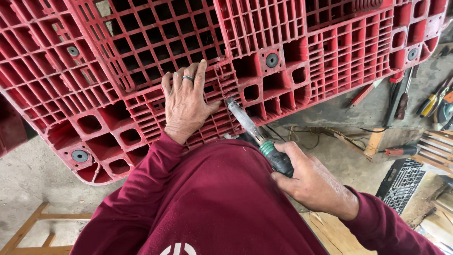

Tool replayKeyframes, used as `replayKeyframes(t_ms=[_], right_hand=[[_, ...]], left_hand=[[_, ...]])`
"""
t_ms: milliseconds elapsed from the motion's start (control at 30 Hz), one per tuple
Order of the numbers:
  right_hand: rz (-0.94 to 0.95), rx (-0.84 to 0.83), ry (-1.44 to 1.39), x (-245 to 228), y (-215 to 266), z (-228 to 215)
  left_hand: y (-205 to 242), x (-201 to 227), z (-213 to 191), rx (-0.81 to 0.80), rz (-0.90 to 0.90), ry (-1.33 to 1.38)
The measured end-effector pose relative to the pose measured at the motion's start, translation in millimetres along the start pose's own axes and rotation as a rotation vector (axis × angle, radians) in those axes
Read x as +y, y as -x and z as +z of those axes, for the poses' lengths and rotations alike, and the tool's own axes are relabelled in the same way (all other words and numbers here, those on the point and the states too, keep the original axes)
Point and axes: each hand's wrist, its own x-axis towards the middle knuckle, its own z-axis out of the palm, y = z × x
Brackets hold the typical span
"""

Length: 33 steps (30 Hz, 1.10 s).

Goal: The person uses a specialized heating and welding tool to repair cracks in a red plastic pallet. The person moves the tool along the damaged grid sections, melting the plastic to bond the pieces together.

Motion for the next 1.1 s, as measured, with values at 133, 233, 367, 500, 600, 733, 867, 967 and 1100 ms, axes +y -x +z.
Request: replayKeyframes(t_ms=[133, 233, 367, 500, 600, 733, 867, 967, 1100], right_hand=[[0.010, -0.013, -0.001, 1.4, 0.2, 0.3], [0.042, -0.023, -0.014, 0.3, -0.2, 0.2], [0.018, -0.017, -0.010, -1.8, -0.4, -1.0], [0.125, -0.059, -0.017, -2.6, -1.4, -3.1], [0.118, -0.063, -0.036, 2.5, -2.2, -2.9], [-0.011, 0.016, -0.053, 12.8, -1.0, -7.2], [-0.002, 0.002, -0.048, 16.7, -3.5, -18.1], [-0.100, -0.019, -0.030, 18.5, -6.7, -26.6], [-0.062, -0.056, 0.006, 21.7, -7.8, -36.4]], left_hand=[[1.3, -0.9, 0.8, 0.029, 0.019, 0.009], [1.6, -0.6, 1.3, 0.031, 0.018, 0.001], [0.6, -0.8, 1.7, 0.023, 0.015, -0.004], [-0.9, -1.5, 3.3, 0.027, 0.019, -0.008], [2.0, -1.4, 0.8, 0.035, 0.023, 0.001], [1.2, 1.4, -4.9, 0.036, 0.033, 0.005], [3.6, 2.2, -9.0, 0.035, 0.017, 0.011], [3.2, 2.4, -8.1, 0.041, 0.011, 0.015], [2.9, 4.3, -7.4, 0.059, 0.005, 0.020]])
